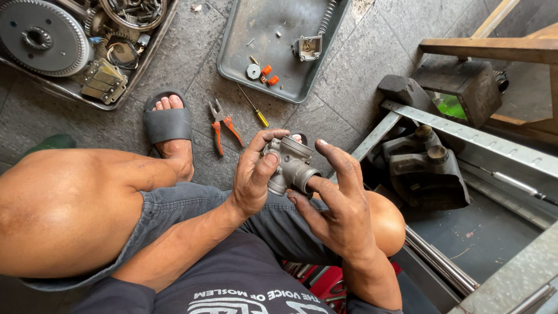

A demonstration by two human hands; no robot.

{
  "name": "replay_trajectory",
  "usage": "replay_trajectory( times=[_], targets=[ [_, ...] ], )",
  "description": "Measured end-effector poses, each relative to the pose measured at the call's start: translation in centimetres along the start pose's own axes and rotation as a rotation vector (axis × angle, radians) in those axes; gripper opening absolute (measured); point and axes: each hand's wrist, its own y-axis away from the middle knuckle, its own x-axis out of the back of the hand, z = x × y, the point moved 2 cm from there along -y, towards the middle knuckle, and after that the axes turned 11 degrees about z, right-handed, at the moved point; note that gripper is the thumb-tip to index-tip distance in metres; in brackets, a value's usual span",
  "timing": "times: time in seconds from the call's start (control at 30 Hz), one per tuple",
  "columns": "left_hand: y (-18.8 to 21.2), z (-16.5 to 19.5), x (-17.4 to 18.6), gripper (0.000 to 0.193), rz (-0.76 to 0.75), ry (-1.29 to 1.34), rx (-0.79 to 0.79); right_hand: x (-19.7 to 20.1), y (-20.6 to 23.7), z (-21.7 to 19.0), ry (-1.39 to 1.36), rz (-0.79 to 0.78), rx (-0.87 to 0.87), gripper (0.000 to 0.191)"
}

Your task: The person sits on the workshop floor assembling a motorcycle carburetor. They press a brass bushing into the carburetor body by hand, fit the spring and float components, attach the orange float chamber assembly, and finally lift the assembled carburetor toward the nearby scooter.

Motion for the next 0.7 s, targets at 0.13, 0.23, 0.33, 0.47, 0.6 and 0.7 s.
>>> replay_trajectory(
  times=[0.13,0.23,0.33,0.47,0.6,0.7],
  targets=[
    [-0.1,0.0,0.2,0.070,0.015,-0.039,-0.053,-0.3,-0.2,0.0,0.063,-0.064,0.040,0.031],
    [0.1,-0.2,0.4,0.067,0.043,-0.147,-0.059,-0.8,-0.3,0.0,0.089,-0.088,0.067,0.030],
    [0.3,-0.6,0.3,0.066,0.039,-0.134,-0.003,-0.9,-0.3,0.0,0.095,-0.046,0.036,0.028],
    [0.1,-0.6,0.3,0.065,0.033,-0.080,0.009,-0.9,-0.5,-0.2,0.070,-0.019,-0.007,0.031],
    [-0.1,-0.3,0.7,0.065,0.062,-0.094,0.002,-1.2,-0.8,-0.3,0.099,-0.089,0.010,0.033],
    [0.0,0.0,0.7,0.066,0.067,-0.161,-0.039,-1.3,-0.9,-0.2,0.123,-0.102,0.069,0.032]
  ],
)
